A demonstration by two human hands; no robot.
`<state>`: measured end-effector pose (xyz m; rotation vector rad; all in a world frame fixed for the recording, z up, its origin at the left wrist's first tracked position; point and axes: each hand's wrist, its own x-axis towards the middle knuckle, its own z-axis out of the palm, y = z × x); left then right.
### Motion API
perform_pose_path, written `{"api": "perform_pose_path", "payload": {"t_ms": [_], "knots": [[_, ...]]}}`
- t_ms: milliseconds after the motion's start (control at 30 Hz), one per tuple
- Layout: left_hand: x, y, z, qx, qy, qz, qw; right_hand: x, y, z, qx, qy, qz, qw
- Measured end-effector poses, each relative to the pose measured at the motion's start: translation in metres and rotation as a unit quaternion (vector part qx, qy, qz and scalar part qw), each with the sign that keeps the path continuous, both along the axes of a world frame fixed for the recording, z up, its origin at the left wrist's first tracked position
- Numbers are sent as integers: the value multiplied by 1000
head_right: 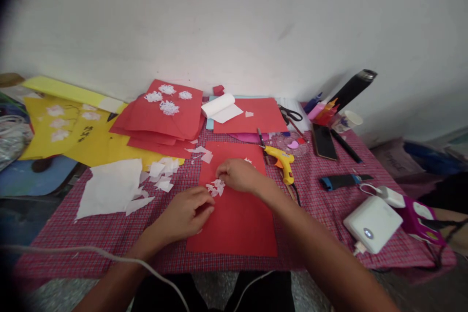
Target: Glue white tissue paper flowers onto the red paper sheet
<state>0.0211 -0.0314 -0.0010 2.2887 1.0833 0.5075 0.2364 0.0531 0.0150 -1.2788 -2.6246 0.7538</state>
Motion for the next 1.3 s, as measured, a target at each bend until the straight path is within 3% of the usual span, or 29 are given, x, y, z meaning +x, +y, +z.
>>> {"api": "perform_pose_path", "payload": {"t_ms": [200,467,767,1300], "knots": [[1,1,-1,1,-2,-3,1000,-3,-1,-3,4,-10,8,1000],[1,1,-1,4,-2,-3,1000,3,-9,7,32,-37,-31,998],[1,2,-2,4,0,-2,1000,1,-18,11,10,-91,-38,995],[1,2,1,1,2,-4,1000,8,-18,15,-13,-64,-10,998]]}}
